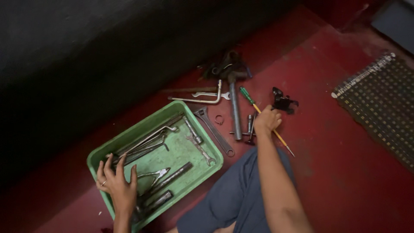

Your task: The person sits on the floor and picks up various hand tools from a pile, placing them one by one into a green plastic tray. Tools include wrenches, pliers, a hammer, and screwdrivers, which are arranged inside the tray as the clip progresses.

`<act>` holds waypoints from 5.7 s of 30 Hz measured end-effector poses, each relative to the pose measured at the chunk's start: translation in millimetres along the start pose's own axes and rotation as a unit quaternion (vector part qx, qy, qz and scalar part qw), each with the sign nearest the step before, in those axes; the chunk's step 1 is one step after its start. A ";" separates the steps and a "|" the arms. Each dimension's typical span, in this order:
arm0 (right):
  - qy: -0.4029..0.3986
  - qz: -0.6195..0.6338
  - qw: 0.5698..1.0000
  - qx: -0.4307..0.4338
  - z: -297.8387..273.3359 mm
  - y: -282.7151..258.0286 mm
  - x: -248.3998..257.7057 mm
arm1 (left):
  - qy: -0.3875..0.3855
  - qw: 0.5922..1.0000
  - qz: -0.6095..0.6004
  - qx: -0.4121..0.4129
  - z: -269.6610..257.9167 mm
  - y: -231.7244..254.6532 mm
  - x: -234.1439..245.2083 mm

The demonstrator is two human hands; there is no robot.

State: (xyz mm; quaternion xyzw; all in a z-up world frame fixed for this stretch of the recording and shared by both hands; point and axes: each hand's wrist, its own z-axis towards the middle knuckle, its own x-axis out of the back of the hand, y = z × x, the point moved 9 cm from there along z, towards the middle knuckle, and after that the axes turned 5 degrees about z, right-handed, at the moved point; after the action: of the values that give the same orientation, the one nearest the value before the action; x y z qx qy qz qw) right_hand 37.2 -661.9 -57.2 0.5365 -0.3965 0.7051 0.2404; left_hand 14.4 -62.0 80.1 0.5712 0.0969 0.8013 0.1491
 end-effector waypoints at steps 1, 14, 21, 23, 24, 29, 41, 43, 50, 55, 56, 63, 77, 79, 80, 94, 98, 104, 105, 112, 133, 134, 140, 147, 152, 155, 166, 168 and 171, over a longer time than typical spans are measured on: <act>0.021 0.003 1.000 -0.001 -4.2 -6.7 10.2 | 0.005 1.000 -0.002 0.006 -0.9 -3.0 1.4; -0.172 0.146 0.861 0.455 -128.3 -165.9 30.8 | 0.057 0.997 -0.036 0.034 -1.4 -10.3 4.2; -0.092 0.284 0.851 0.433 -123.8 -180.3 103.4 | 0.049 0.995 -0.077 0.043 2.5 -4.2 -0.1; -0.167 0.371 0.826 0.390 -138.3 -184.9 122.7 | 0.048 0.993 -0.108 0.031 4.5 3.1 0.9; -0.203 0.412 0.809 0.366 -150.1 -188.2 129.0 | 0.048 0.991 -0.123 0.026 5.2 6.4 1.4; -0.304 0.217 0.770 0.517 -252.1 -203.7 132.4 | 0.024 0.990 -0.135 0.018 5.0 16.4 -1.0; -0.367 0.155 0.824 0.402 -270.6 -202.8 115.7 | -0.336 0.735 -0.552 0.206 -36.2 56.0 -107.0; -0.411 0.148 0.828 0.352 -279.2 -200.0 111.0 | -0.382 0.603 -0.648 0.265 -56.9 81.1 -120.0; -0.267 0.290 0.804 0.445 -248.5 -204.2 140.2 | -0.356 0.563 -0.670 0.328 -62.8 74.5 -131.0; -0.149 0.064 0.864 0.477 -248.6 -209.0 83.2 | -0.273 0.606 -0.660 0.349 -51.2 55.4 -143.3; -0.140 0.019 0.874 0.465 -253.2 -214.2 63.3 | -0.260 0.614 -0.659 0.348 -50.7 52.9 -144.8; -0.097 -0.050 0.893 0.436 -255.4 -227.7 32.4 | -0.227 0.775 -0.529 0.261 -22.4 53.9 -142.6; -0.192 0.346 0.894 0.210 -131.2 -156.2 132.6 | -0.158 0.979 -0.110 -0.063 14.5 129.3 -172.2; -0.195 0.364 0.886 0.210 -127.9 -160.3 126.9 | -0.168 0.979 -0.105 -0.057 12.8 127.9 -171.0; -0.190 0.365 0.883 0.226 -131.6 -166.7 125.0 | -0.172 0.978 -0.101 -0.054 12.8 127.4 -169.8; -0.062 -0.092 0.872 0.477 -272.7 -238.3 49.3 | -0.188 0.972 -0.137 -0.015 17.4 76.2 -140.2; -0.037 -0.142 0.874 0.464 -268.3 -233.6 37.9 | -0.221 0.961 -0.157 -0.046 13.2 67.8 -142.2; -0.064 -0.081 0.890 0.444 -261.1 -235.7 53.3 | -0.139 0.912 0.096 -0.373 10.5 101.1 -148.9; -0.083 -0.046 0.895 0.435 -258.2 -236.2 59.7 | -0.137 0.901 0.101 -0.400 12.2 104.3 -148.2; -0.358 0.235 0.722 0.543 -268.4 -232.3 84.5 | -0.163 0.876 0.131 -0.434 9.5 146.4 -115.3; -0.443 0.087 0.698 0.556 -310.4 -198.1 62.2 | -0.251 0.924 -0.281 0.064 -55.4 27.5 -68.9; -0.446 0.073 0.703 0.549 -310.4 -197.5 59.3 | -0.227 0.930 -0.286 0.050 -54.4 26.6 -69.6; -0.486 0.091 0.713 0.496 -301.2 -198.2 68.5 | -0.182 0.925 -0.305 0.134 -55.5 20.1 -77.4; -0.223 0.270 0.827 0.440 -194.6 -186.4 158.6 | -0.212 0.880 -0.377 0.194 -26.5 98.0 -128.2; -0.220 0.299 0.864 0.340 -160.4 -170.1 152.5 | -0.166 0.927 -0.312 0.128 -15.8 154.7 -138.3; -0.210 0.331 0.854 0.341 -152.7 -168.2 148.5 | -0.149 0.943 -0.279 0.109 -20.8 163.1 -136.7; -0.208 0.240 0.925 0.209 -77.1 -101.1 102.2 | -0.165 0.917 -0.331 0.148 -35.7 155.8 -176.4; -0.237 0.240 0.916 0.217 -89.6 -110.5 80.1 | -0.154 0.911 -0.347 0.162 -37.3 152.9 -177.2; -0.260 0.222 0.901 0.266 -118.6 -142.3 55.7 | -0.225 0.896 -0.299 0.240 -49.5 146.6 -187.1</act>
State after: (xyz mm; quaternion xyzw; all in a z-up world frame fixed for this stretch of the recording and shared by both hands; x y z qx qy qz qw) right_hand 61.7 -488.7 25.5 0.6425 -0.3512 0.6552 -0.1859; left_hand 5.5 -263.9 -54.3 0.6989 0.4159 0.5216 0.2579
